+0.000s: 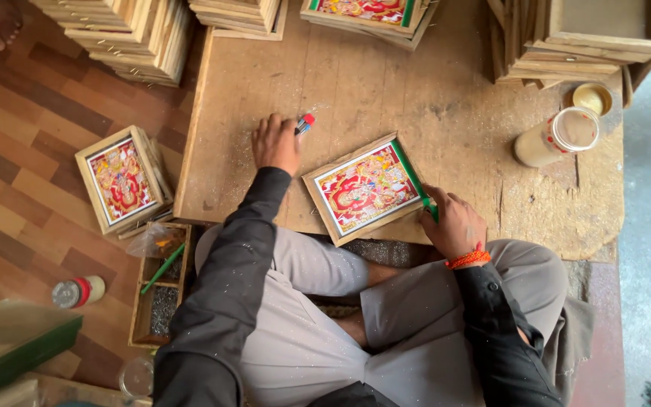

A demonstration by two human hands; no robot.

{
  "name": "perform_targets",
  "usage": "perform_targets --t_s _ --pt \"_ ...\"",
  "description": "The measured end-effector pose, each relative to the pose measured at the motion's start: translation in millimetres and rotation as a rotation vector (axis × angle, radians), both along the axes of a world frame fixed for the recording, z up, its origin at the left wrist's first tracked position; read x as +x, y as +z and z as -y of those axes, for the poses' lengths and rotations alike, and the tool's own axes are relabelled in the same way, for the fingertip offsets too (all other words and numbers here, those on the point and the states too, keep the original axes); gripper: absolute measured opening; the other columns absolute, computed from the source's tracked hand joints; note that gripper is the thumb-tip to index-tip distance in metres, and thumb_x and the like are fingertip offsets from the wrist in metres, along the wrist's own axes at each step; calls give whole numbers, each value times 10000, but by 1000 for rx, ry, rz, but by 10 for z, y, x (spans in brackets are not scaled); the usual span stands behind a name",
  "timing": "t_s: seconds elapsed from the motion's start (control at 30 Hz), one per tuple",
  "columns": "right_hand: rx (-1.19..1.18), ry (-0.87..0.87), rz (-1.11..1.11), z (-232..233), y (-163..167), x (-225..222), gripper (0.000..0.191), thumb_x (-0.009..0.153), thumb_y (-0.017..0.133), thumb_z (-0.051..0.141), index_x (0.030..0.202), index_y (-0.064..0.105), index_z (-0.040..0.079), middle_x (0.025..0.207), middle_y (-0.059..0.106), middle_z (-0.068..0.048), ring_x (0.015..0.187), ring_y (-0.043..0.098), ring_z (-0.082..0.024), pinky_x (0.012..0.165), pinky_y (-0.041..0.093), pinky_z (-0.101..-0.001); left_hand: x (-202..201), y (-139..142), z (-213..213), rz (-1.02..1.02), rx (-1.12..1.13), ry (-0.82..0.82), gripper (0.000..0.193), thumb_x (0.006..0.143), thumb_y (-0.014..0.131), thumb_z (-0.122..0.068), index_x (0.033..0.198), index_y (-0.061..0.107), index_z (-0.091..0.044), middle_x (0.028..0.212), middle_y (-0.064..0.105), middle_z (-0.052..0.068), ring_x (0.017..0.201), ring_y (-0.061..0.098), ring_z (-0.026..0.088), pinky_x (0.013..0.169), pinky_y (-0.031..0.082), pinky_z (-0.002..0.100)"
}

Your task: The person sits on the floor and assembles small wooden frames containing printed images. They apply green tape to the edges of each frame, use a utility knife to trim the tape, and then stack the finished frames.

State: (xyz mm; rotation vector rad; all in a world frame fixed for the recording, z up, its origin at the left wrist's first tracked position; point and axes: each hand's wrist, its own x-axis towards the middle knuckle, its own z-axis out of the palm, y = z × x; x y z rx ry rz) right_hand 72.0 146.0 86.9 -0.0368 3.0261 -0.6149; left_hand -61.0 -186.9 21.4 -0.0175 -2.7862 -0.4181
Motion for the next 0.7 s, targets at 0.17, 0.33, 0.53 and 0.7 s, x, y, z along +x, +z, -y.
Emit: perform_targets --t_s 0.17,0.33,0.53,0.7 --pt "-19 -11 6 -18 20 -5 518 824 693 281 1341 670 277 1011 724 -109 962 696 -343 777 554 -455 7 221 -108 168 3 -90 281 826 794 -147 990 570 -109 1089 631 102 1030 639 304 817 527 462" --pt "-37 1 -1 -73 -15 2 514 837 703 294 1349 666 270 990 721 -118 934 697 -346 764 552 -458 194 368 -812 -1 518 -329 320 1031 673 -367 1071 496 -104 907 712 76 829 727 274 714 568 435" --pt "-55 -6 54 -109 7 -5 566 810 721 321 1370 643 296 911 716 -126 896 703 -345 741 552 -465 497 242 -1587 121 838 -502 424 984 665 -360 1195 463 -52 913 742 115 813 763 253 710 595 357" --pt "-63 6 58 -158 -15 -24 565 824 709 316 1384 636 289 921 717 -120 866 700 -356 725 549 -476 522 78 -1780 163 898 -454 350 986 686 -267 1154 462 -57 890 748 113 782 754 235 710 582 343"
